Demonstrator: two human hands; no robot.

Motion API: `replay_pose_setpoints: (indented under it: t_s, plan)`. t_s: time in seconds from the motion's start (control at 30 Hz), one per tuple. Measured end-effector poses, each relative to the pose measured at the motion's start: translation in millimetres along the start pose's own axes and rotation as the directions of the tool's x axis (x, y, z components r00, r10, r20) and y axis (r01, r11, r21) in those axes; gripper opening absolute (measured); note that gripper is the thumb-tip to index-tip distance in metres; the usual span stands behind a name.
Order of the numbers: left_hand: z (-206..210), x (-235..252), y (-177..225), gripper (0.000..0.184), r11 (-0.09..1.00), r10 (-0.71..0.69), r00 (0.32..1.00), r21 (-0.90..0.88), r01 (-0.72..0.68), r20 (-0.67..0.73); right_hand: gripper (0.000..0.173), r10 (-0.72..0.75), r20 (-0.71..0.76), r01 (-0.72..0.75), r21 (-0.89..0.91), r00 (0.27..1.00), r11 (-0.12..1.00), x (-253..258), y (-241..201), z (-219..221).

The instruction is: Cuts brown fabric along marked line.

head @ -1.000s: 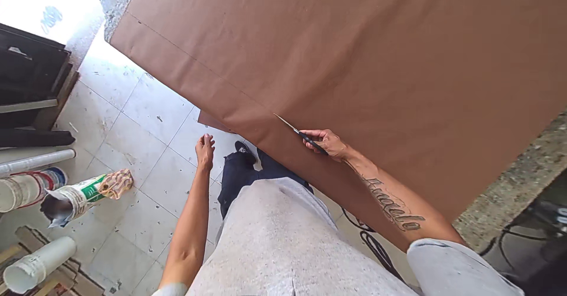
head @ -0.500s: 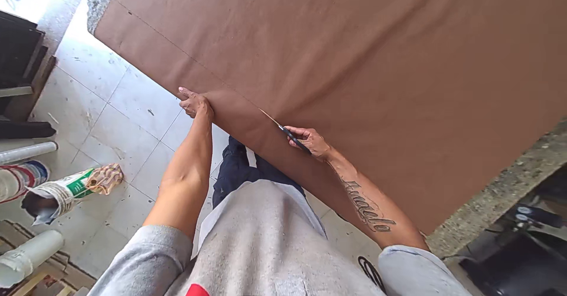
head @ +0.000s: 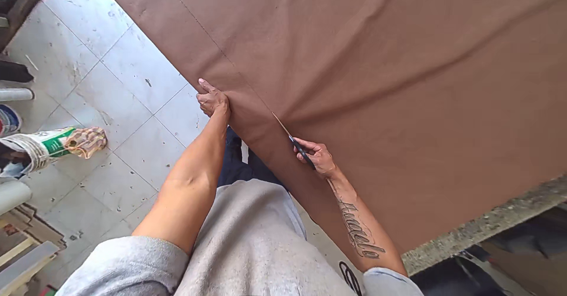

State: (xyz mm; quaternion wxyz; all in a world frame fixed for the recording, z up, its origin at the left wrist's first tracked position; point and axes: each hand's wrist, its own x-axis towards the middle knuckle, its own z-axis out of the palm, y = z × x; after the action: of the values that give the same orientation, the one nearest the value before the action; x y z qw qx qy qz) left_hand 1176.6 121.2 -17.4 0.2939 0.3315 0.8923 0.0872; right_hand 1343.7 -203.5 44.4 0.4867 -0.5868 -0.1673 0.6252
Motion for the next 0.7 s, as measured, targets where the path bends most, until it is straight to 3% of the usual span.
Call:
replay_pose_setpoints:
  t_s: [0.2,0.4,0.5,0.6,0.7]
  plan:
    - [-1,-1,0,0.079,1.000,-0.021,0.999,0.006,0.021,0.027,0.057,-0.006,0.030,0.008,-0.081,1.000,0.997,27,-19,14]
    - [-13,9,3,0.077,0.997,0.021,0.996,0.072,-0.027,0.088,0.052,0.044,0.004,-0.044,-0.026,0.999,0.999,24,-25,16]
    - [-27,41,36,0.080,0.991,0.079,0.988,0.098,-0.092,0.135,0.054,0.010,0.052,-0.008,-0.037,0.999,0.999,46,-37,27]
    - [-28,69,83,0.080,1.000,-0.001,0.997,0.005,0.001,0.082,0.054,-0.010,0.023,0.012,-0.068,1.000,0.998,64,-40,39]
    - [-21,83,101,0.080,0.999,-0.032,0.999,0.042,0.032,-0.004,0.051,0.027,-0.016,-0.028,-0.048,1.000,0.998,62,-44,37]
